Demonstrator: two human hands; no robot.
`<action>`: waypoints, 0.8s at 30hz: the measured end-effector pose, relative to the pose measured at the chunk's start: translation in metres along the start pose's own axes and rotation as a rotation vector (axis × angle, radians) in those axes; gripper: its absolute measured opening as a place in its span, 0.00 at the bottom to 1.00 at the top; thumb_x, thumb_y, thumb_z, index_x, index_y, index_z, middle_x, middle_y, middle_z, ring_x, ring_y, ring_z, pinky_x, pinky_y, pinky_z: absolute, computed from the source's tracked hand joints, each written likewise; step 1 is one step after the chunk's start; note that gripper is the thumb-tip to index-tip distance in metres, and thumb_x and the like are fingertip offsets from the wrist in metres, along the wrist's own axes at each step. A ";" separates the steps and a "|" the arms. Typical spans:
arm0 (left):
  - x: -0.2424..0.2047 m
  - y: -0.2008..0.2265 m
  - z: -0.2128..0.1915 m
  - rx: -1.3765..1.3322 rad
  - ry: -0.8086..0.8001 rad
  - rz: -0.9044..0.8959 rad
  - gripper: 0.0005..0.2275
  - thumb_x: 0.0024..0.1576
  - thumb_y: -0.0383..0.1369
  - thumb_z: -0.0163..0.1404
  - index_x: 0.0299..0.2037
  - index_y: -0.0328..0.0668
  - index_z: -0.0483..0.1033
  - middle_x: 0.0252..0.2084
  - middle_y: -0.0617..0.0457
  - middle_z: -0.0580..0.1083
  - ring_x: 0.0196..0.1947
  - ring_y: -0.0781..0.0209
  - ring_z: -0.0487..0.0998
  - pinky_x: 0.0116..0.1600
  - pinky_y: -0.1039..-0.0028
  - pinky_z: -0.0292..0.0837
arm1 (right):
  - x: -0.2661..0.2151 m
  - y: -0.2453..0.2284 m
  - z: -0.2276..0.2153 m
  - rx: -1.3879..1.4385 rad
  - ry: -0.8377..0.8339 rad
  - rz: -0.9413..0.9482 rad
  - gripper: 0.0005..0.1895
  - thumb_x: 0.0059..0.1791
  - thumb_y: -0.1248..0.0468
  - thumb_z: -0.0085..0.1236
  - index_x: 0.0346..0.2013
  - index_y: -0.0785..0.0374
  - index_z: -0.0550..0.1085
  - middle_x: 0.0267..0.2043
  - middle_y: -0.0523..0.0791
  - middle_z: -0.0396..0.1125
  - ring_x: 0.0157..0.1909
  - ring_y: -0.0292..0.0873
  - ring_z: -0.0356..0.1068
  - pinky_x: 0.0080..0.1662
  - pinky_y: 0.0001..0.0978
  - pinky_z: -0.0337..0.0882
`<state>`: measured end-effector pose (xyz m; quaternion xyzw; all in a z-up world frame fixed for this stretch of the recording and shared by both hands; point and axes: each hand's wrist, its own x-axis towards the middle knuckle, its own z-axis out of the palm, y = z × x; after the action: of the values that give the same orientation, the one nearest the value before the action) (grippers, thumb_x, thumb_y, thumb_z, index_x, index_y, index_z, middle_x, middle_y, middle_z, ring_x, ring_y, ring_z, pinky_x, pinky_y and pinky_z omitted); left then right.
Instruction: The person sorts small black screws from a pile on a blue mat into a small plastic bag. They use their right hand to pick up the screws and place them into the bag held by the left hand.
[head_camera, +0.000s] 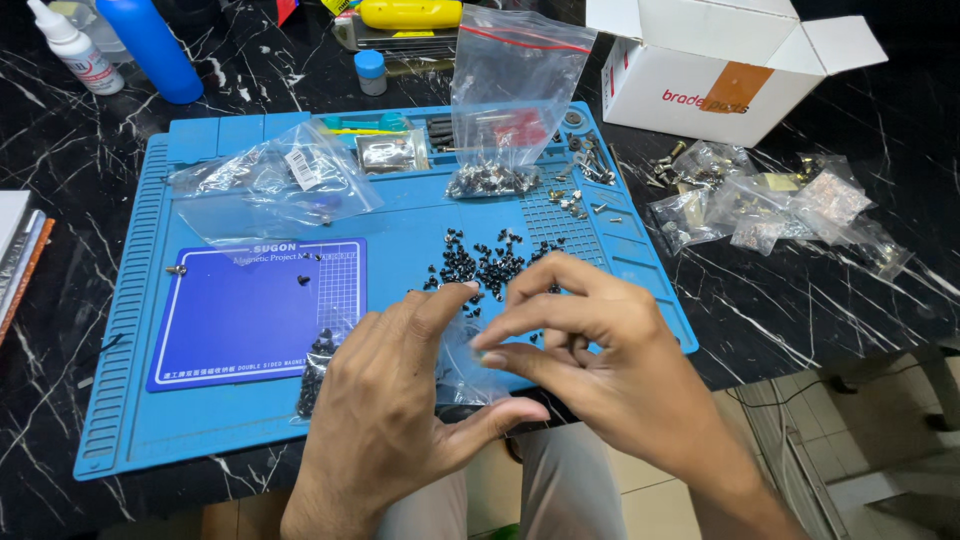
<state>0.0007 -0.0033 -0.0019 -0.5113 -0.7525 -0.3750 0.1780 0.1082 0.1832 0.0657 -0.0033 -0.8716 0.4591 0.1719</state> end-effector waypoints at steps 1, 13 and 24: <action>0.000 0.001 0.000 -0.001 -0.001 0.001 0.42 0.57 0.65 0.65 0.67 0.36 0.70 0.57 0.44 0.80 0.49 0.41 0.84 0.51 0.54 0.77 | 0.002 0.002 -0.002 0.000 0.001 0.001 0.07 0.53 0.66 0.77 0.43 0.50 0.90 0.46 0.40 0.71 0.26 0.29 0.54 0.33 0.23 0.59; 0.006 0.003 -0.003 0.109 -0.053 0.011 0.31 0.66 0.62 0.57 0.62 0.41 0.76 0.49 0.45 0.78 0.41 0.42 0.79 0.45 0.54 0.75 | 0.040 0.026 -0.044 -0.316 0.065 0.122 0.05 0.54 0.62 0.76 0.45 0.51 0.91 0.48 0.39 0.77 0.24 0.31 0.54 0.31 0.27 0.59; 0.003 0.001 -0.004 0.111 0.161 -0.189 0.32 0.62 0.58 0.64 0.61 0.39 0.73 0.43 0.49 0.78 0.41 0.52 0.82 0.51 0.58 0.79 | 0.058 0.052 -0.034 -0.503 -0.041 0.124 0.04 0.56 0.56 0.72 0.44 0.44 0.90 0.42 0.36 0.77 0.24 0.36 0.62 0.41 0.32 0.69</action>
<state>0.0002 -0.0042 0.0027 -0.3957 -0.8002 -0.3878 0.2295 0.0559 0.2504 0.0591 -0.0903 -0.9598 0.2375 0.1196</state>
